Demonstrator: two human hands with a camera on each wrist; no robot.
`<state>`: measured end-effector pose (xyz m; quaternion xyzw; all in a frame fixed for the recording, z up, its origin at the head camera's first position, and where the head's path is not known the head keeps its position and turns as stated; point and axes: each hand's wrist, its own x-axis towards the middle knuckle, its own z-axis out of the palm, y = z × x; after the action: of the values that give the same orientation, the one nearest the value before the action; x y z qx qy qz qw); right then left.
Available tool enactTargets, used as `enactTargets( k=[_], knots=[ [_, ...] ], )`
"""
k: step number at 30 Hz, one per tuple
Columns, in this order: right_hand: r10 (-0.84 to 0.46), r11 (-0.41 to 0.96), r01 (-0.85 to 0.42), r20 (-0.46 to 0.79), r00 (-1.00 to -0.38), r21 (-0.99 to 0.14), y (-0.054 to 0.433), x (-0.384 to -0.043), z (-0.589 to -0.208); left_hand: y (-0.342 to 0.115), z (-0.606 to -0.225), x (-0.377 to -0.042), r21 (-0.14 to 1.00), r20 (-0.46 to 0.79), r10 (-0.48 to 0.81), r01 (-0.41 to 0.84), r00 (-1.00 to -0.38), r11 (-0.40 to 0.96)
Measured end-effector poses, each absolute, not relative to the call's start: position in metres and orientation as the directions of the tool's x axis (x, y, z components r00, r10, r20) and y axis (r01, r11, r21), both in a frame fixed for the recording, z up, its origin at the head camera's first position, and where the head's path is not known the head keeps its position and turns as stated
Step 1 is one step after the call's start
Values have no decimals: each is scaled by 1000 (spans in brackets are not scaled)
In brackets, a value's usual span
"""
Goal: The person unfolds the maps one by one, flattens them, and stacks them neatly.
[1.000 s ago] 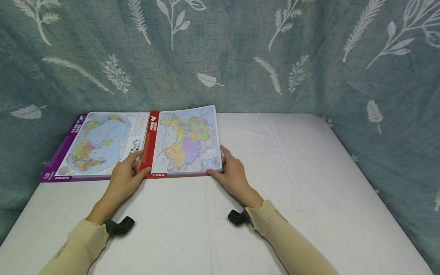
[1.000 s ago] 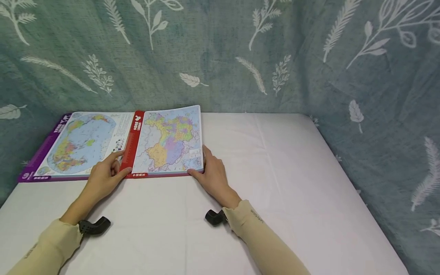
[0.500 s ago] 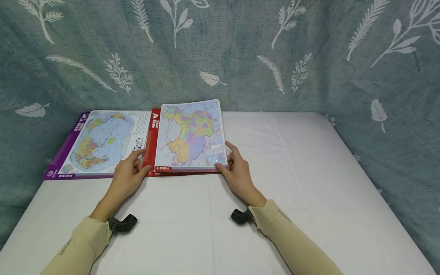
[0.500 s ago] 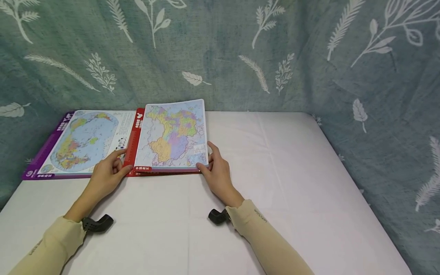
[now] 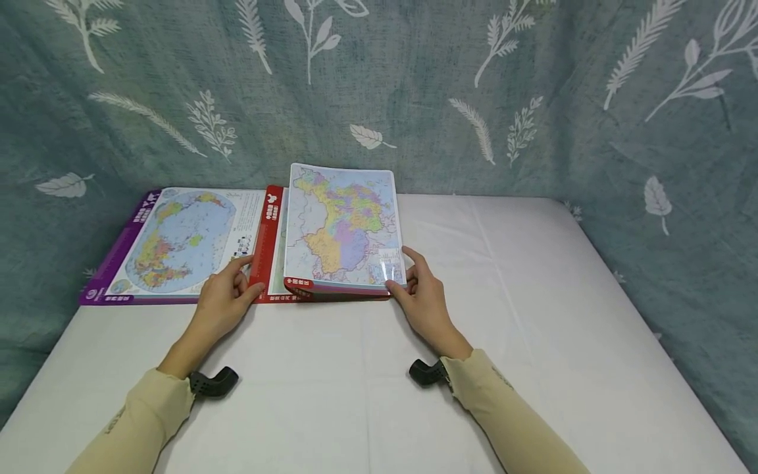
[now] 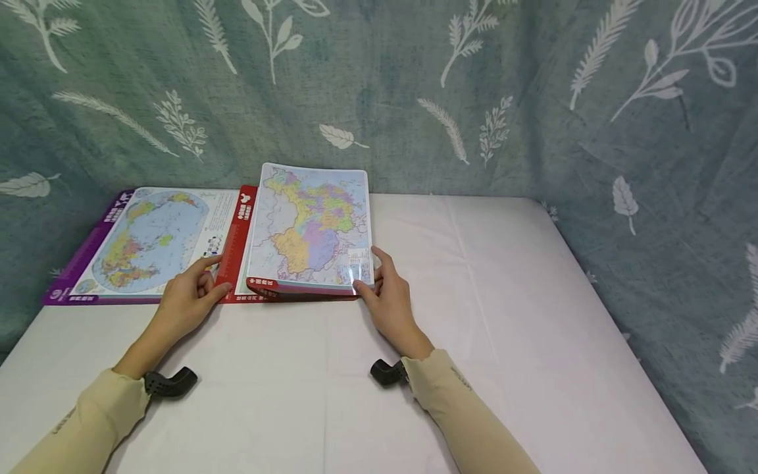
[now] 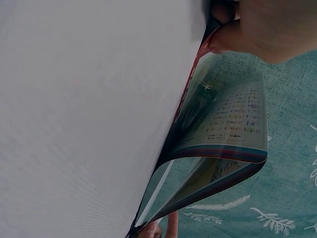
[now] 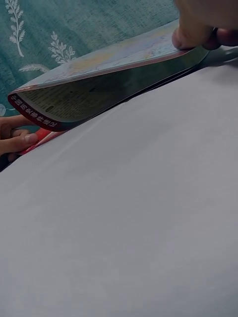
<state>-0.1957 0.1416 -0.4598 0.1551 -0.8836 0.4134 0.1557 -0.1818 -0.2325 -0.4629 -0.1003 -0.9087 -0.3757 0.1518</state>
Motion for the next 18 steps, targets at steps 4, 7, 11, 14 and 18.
enactTargets(
  k=[4, 7, 11, 14, 18],
  knots=[
    [-140, 612, -380, 378, -915, -694, 147, -196, -460, -232, -463, -182, 652, 346, 66, 290, -936, 701],
    [-135, 615, -374, 374, -917, -694, 150, -196, -460, -232, -463, -181, 651, 339, 64, 284, -939, 704],
    [-127, 612, -374, 380, -916, -697, 153, -197, -459, -233, -462, -181, 651, 335, 63, 279, -940, 706],
    [-123, 613, -375, 385, -915, -696, 154, -198, -459, -233, -462, -181, 652, 329, 62, 275, -942, 707],
    [-120, 615, -369, 379, -917, -697, 157, -198, -458, -233, -462, -181, 650, 329, 64, 275, -942, 708]
  ],
)
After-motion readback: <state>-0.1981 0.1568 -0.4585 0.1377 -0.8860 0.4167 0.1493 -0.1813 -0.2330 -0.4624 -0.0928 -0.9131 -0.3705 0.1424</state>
